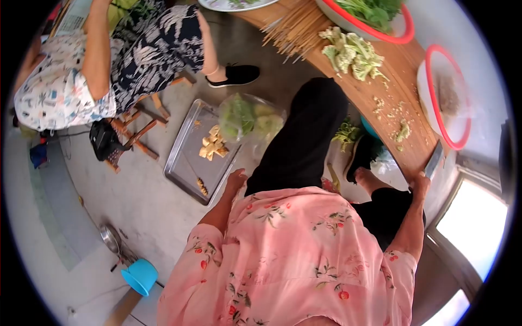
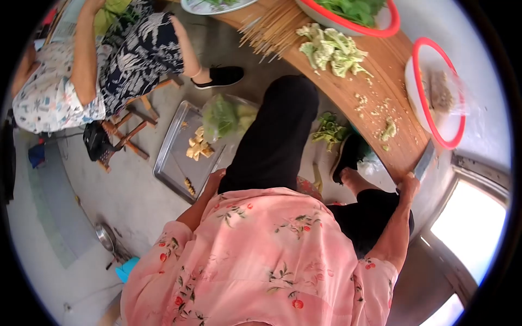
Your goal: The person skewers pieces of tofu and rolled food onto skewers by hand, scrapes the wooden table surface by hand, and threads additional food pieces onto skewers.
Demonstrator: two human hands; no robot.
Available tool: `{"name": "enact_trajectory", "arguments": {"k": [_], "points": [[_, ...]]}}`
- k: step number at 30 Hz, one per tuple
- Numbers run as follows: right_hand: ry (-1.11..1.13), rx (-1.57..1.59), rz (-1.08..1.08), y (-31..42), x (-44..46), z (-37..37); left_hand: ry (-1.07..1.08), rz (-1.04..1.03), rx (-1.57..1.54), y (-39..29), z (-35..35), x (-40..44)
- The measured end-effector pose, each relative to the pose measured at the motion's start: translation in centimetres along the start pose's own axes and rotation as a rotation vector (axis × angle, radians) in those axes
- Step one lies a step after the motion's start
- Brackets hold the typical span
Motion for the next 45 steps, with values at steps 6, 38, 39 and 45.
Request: {"name": "enact_trajectory", "arguments": {"k": [6,38,39,45], "points": [[0.119,0.515,0.117,6.9,-5.4,2.4,-0.117,0.163,-0.057,1.5,-0.5,-1.2],[1.237,0.142,1.723,35.5,-51.5,-0.6,-0.65,0.243,-1.273,-8.9,8.6,-15.7],[1.149,0.234,1.761,35.9,-50.6,-0.8,-0.702,0.319,-1.046,-5.9,9.4,-16.0],[1.094,0.303,1.608,35.2,-47.1,-2.1,-0.687,0.588,-0.454,10.2,12.0,-15.7]]}}
Point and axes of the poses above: each hand's wrist, its own x-axis towards the middle knuckle, its own z-axis out of the back of the hand, y = z × x, the point moved 4 cm from there along x, towards the middle knuckle, and after that the axes turned 2 degrees about x, right-handed, at the moved point
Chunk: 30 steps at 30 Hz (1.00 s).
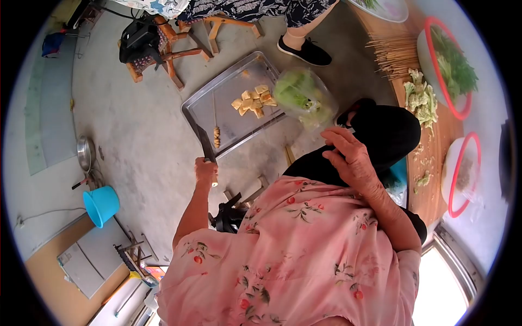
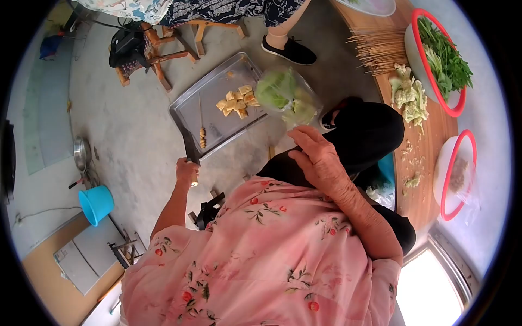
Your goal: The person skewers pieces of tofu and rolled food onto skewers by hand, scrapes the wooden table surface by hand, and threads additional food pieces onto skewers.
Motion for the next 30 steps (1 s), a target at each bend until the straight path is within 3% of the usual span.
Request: {"name": "enact_trajectory", "arguments": {"k": [5,7,14,16,20,27,30], "points": [[-0.02,0.005,-0.028,0.0,0.3,0.3,-0.037,0.005,0.337,3.6,0.7,4.3],[-0.026,0.011,-0.037,-0.5,0.4,0.3,-0.196,-0.145,0.671,6.4,0.7,8.0],[-0.065,-0.003,-0.009,-0.5,0.6,0.4,0.015,0.037,0.506,1.7,1.2,5.3],[-0.082,0.002,-0.005,-0.4,0.7,0.4,0.169,0.078,0.242,2.3,1.8,5.7],[-0.07,-0.009,0.0,-0.5,0.8,0.2,0.345,0.058,0.052,0.1,1.9,3.6],[-0.076,0.002,-0.019,-0.6,1.0,0.2,0.261,0.008,0.027,-0.5,0.6,4.1],[-0.061,-0.012,-0.027,-0.6,0.9,0.0,0.164,0.092,0.014,-0.2,-0.8,5.5]]}}
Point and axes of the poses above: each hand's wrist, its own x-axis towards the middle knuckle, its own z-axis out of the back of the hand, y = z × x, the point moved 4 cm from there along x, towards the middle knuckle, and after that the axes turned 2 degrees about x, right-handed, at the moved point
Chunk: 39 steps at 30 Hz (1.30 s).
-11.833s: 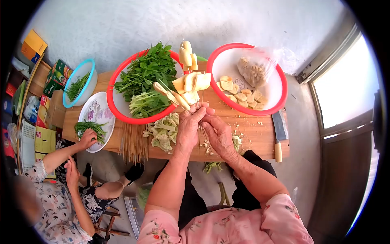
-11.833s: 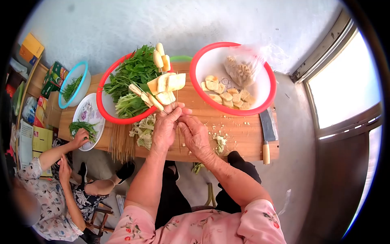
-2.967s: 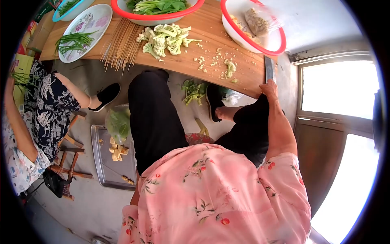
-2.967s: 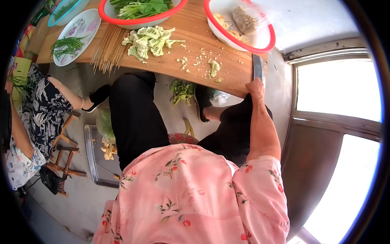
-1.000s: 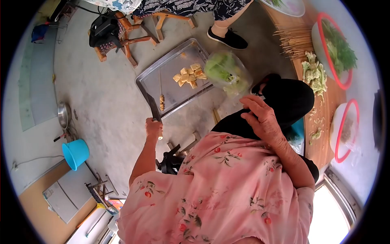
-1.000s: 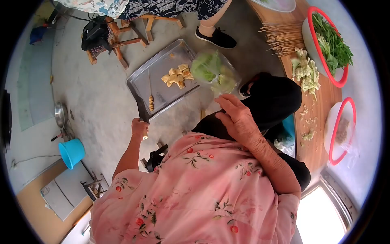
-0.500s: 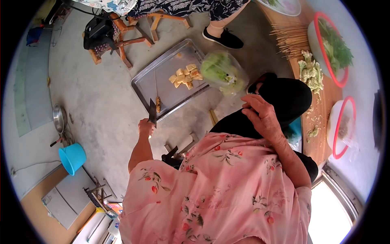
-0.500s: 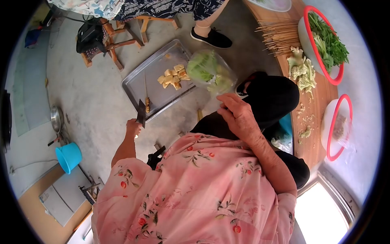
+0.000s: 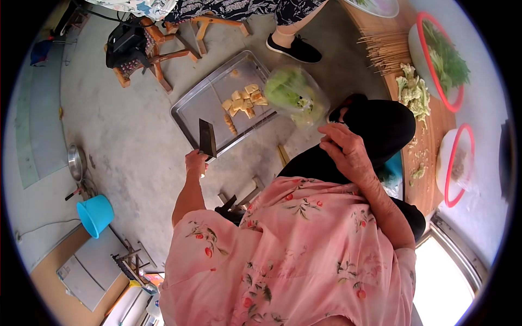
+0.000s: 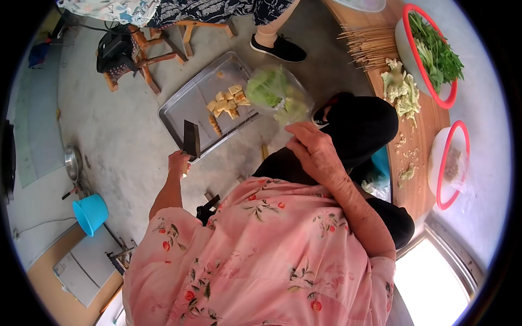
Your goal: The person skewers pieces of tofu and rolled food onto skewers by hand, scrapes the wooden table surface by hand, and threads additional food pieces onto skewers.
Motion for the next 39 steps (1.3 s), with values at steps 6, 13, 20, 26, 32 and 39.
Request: {"name": "enact_trajectory", "arguments": {"k": [6,13,20,26,32,39], "points": [[0.015,-0.018,-0.007,-0.1,0.3,0.0,-0.044,-0.128,0.05,-2.2,-1.5,1.0],[0.048,-0.036,-0.025,0.0,0.7,-0.3,0.066,-0.166,0.069,-1.9,-3.1,2.9],[0.061,-0.041,-0.025,-0.2,1.0,-0.6,0.189,-0.122,0.034,-2.0,-3.6,2.4],[0.089,-0.064,-0.041,0.0,1.1,-0.5,0.207,-0.11,0.139,-3.0,-4.0,2.0],[0.093,-0.056,-0.054,-0.2,1.1,-0.6,0.28,-0.114,0.12,-4.2,-3.4,0.4],[0.084,-0.074,-0.052,-0.3,0.8,-0.6,0.162,-0.175,0.214,-5.0,-4.1,2.3]]}}
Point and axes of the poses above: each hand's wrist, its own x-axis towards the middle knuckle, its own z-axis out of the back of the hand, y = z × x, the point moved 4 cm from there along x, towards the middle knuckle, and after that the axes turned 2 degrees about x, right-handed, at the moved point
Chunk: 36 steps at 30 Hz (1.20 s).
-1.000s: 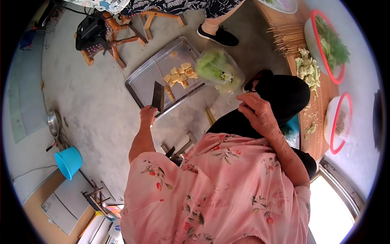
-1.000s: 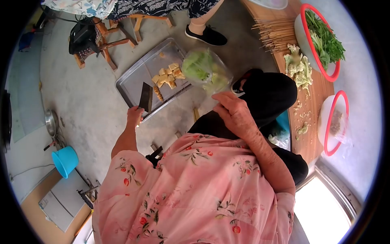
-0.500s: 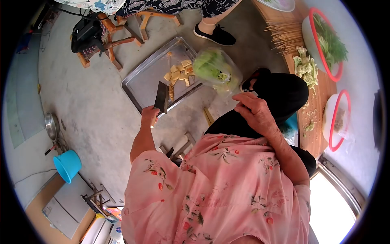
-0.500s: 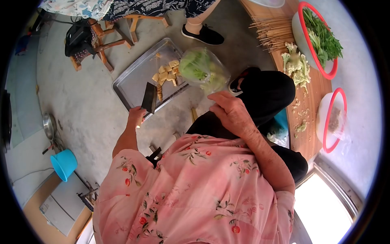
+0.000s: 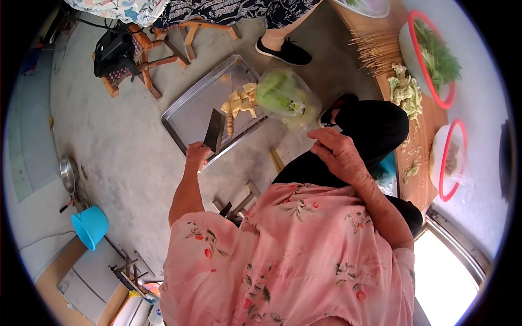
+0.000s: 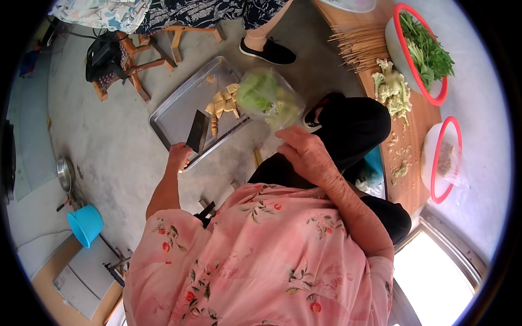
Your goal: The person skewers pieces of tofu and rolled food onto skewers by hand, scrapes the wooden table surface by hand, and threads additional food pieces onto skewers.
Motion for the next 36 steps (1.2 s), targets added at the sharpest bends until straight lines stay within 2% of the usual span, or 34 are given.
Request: {"name": "enact_trajectory", "arguments": {"k": [3,6,8,9,12,14,18,20,24,26,27,29,30,32,33,34,36], "points": [[0.004,0.007,-0.015,0.0,0.3,0.0,-0.025,0.023,-0.102,-1.0,0.0,0.1],[0.017,0.016,-0.017,0.2,0.3,-0.1,-0.083,-0.099,-0.06,-2.8,-0.7,2.0],[0.026,0.011,-0.01,0.4,0.4,0.0,-0.373,-0.366,0.445,-6.1,-0.9,2.3],[0.033,0.005,-0.024,0.4,0.4,0.1,-0.372,-0.366,0.442,-7.1,-1.2,2.6],[0.029,0.01,-0.04,0.3,0.6,0.5,-0.43,-0.291,0.609,-9.4,-1.3,3.8],[0.02,0.028,-0.043,0.3,0.7,0.6,-0.242,-0.067,0.536,-8.7,-1.3,5.4],[0.025,0.062,-0.074,-0.1,0.7,0.6,-0.336,-0.045,0.57,-7.4,-2.0,4.6],[0.028,0.064,-0.066,-0.2,0.7,0.6,-0.467,-0.049,0.624,-7.0,-2.1,3.4],[0.038,0.084,-0.051,-0.1,1.0,0.6,-0.398,-0.002,0.679,-4.6,-2.0,5.9],[0.026,0.085,-0.032,-0.1,1.2,0.6,-0.12,0.135,0.528,-2.6,-2.3,7.7],[0.023,0.087,-0.023,-0.2,1.2,0.6,-0.121,0.135,0.53,-2.7,-2.2,7.2],[0.022,0.092,-0.016,-0.1,1.2,0.5,0.039,0.252,-0.236,-1.9,-3.1,5.2],[0.023,0.099,-0.016,0.1,1.2,0.6,0.038,0.253,-0.233,-1.6,-3.3,5.4],[0.021,0.106,-0.014,0.1,1.4,0.7,0.057,0.125,-0.221,-2.0,-4.0,6.4],[0.043,0.131,-0.028,0.0,1.4,0.6,-0.046,0.115,-0.015,-2.1,-4.2,6.6],[0.065,0.157,-0.041,-0.1,1.5,0.4,-0.047,0.119,-0.014,-2.0,-4.4,6.3],[0.076,0.156,-0.027,-0.2,1.9,0.5,-0.399,-0.166,0.532,-4.1,-3.7,4.7]]}}
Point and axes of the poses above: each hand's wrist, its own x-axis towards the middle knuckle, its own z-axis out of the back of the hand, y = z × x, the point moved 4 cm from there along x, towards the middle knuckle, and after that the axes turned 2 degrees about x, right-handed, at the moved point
